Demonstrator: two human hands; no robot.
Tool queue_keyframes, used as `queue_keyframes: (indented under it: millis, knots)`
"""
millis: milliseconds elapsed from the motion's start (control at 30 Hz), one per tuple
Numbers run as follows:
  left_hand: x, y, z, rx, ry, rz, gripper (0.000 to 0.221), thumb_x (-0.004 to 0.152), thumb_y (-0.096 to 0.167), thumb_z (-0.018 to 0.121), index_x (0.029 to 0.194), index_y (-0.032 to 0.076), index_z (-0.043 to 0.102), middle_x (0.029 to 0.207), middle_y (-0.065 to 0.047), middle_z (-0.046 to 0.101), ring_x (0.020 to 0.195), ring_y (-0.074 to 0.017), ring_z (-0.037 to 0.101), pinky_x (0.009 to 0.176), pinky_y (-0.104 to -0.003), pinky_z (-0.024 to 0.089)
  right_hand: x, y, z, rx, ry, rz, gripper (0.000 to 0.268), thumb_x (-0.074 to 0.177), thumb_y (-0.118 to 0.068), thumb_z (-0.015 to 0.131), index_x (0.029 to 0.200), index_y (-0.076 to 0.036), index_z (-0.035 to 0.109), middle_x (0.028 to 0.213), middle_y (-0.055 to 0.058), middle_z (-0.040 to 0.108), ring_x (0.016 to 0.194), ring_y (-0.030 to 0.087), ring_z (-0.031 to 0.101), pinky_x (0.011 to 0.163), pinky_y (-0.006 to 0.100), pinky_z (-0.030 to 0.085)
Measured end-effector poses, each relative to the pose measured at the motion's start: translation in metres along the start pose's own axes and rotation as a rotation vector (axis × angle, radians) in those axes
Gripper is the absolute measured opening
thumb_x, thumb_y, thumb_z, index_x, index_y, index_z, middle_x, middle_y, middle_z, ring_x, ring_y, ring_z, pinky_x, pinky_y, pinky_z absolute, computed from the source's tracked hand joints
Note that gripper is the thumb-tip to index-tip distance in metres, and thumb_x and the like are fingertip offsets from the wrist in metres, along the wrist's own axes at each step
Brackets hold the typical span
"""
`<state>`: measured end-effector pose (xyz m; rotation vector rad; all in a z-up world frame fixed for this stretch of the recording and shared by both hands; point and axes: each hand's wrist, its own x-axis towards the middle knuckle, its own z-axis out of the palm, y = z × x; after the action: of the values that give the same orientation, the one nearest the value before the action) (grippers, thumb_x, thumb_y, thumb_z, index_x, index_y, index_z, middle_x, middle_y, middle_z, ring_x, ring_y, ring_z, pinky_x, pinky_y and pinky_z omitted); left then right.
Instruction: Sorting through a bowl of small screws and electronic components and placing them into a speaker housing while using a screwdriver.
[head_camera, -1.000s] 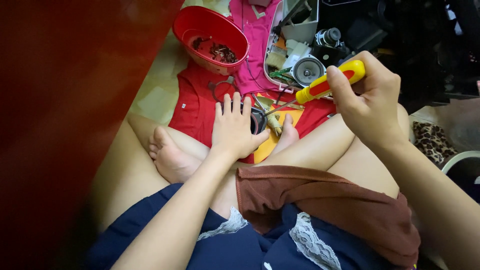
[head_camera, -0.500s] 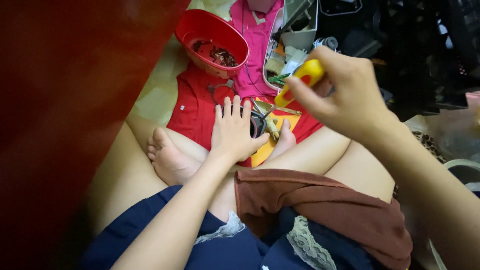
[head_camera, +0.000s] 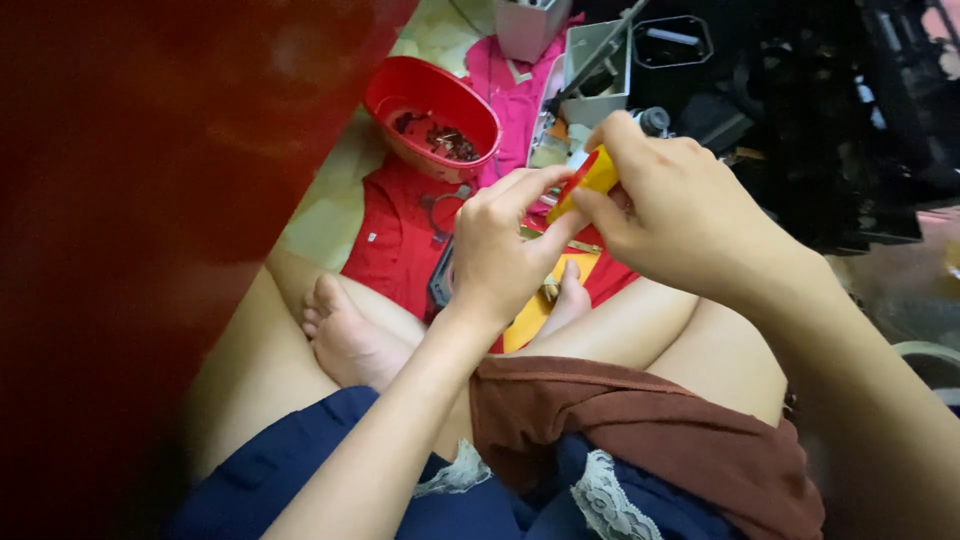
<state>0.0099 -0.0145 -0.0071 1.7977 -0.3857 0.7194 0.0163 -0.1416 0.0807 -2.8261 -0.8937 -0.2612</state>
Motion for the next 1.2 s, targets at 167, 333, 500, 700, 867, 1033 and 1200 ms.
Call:
queue_keyframes:
  millis: [167,333,500,700,867,1033,1200]
  knots:
    - [-0.001,-0.001,0.010,0.067,-0.019,0.022,0.031,0.063,0.012,0.071,0.091,0.002,0.065,0.080,-0.008,0.067,0.057,-0.0206,0.059,0.052,-0.029,0.047,-0.004,0.014,0.007,-0.233,0.057,0.079,0.052,0.087,-0.047,0.063,0.067,0.000,0.051,0.052,0.012,0.054,0.040,0.028,0.051,0.042,0.035,0.041]
    - [-0.002,0.001,0.009,0.121,-0.013,0.026,0.028,0.070,0.016,0.065,0.093,0.001,0.063,0.071,-0.009,0.064,0.050,-0.0233,0.053,0.047,-0.032,0.042,-0.005,0.004,-0.012,0.029,0.003,-0.031,0.034,0.074,-0.024,0.068,0.093,-0.001,0.052,0.058,0.007,0.058,0.043,0.023,0.054,0.041,0.033,0.039]
    - [-0.003,0.003,0.011,0.090,-0.022,0.035,0.028,0.067,0.015,0.066,0.091,0.001,0.063,0.083,-0.011,0.067,0.064,-0.0252,0.062,0.056,-0.032,0.048,-0.007,0.008,0.001,-0.428,0.074,0.013,0.050,0.091,-0.050,0.056,0.072,-0.006,0.049,0.048,0.008,0.050,0.037,0.026,0.048,0.039,0.033,0.039]
    - [0.002,0.009,0.008,0.077,-0.112,-0.031,0.027,0.064,0.016,0.064,0.088,0.003,0.062,0.068,-0.010,0.063,0.051,-0.0246,0.054,0.047,-0.033,0.042,-0.009,0.002,-0.008,-0.257,0.083,-0.047,0.022,0.073,-0.018,0.060,0.087,-0.003,0.052,0.064,0.012,0.059,0.052,0.034,0.055,0.046,0.040,0.042]
    - [0.001,0.007,0.010,0.061,-0.121,-0.034,0.017,0.065,0.013,0.064,0.079,0.005,0.058,0.060,-0.009,0.060,0.046,-0.0266,0.052,0.044,-0.035,0.041,-0.009,0.001,-0.009,-0.278,0.052,-0.009,0.034,0.081,-0.037,0.059,0.091,-0.006,0.051,0.066,0.009,0.057,0.052,0.029,0.054,0.049,0.037,0.043]
    - [-0.002,0.000,0.012,0.149,-0.150,-0.052,0.018,0.063,0.012,0.063,0.077,0.006,0.055,0.056,-0.007,0.057,0.046,-0.0262,0.053,0.044,-0.036,0.041,-0.011,-0.004,-0.011,-0.183,0.083,-0.059,0.024,0.078,-0.024,0.065,0.085,-0.004,0.054,0.066,0.006,0.060,0.053,0.026,0.056,0.045,0.035,0.041]
    - [-0.004,-0.005,0.013,0.180,-0.199,-0.104,0.028,0.062,0.010,0.063,0.088,0.006,0.054,0.064,-0.012,0.062,0.056,-0.0348,0.058,0.049,-0.042,0.044,-0.011,-0.015,-0.020,-0.114,0.057,-0.052,0.042,0.068,-0.014,0.063,0.109,-0.007,0.059,0.068,0.005,0.062,0.054,0.025,0.058,0.046,0.036,0.042]
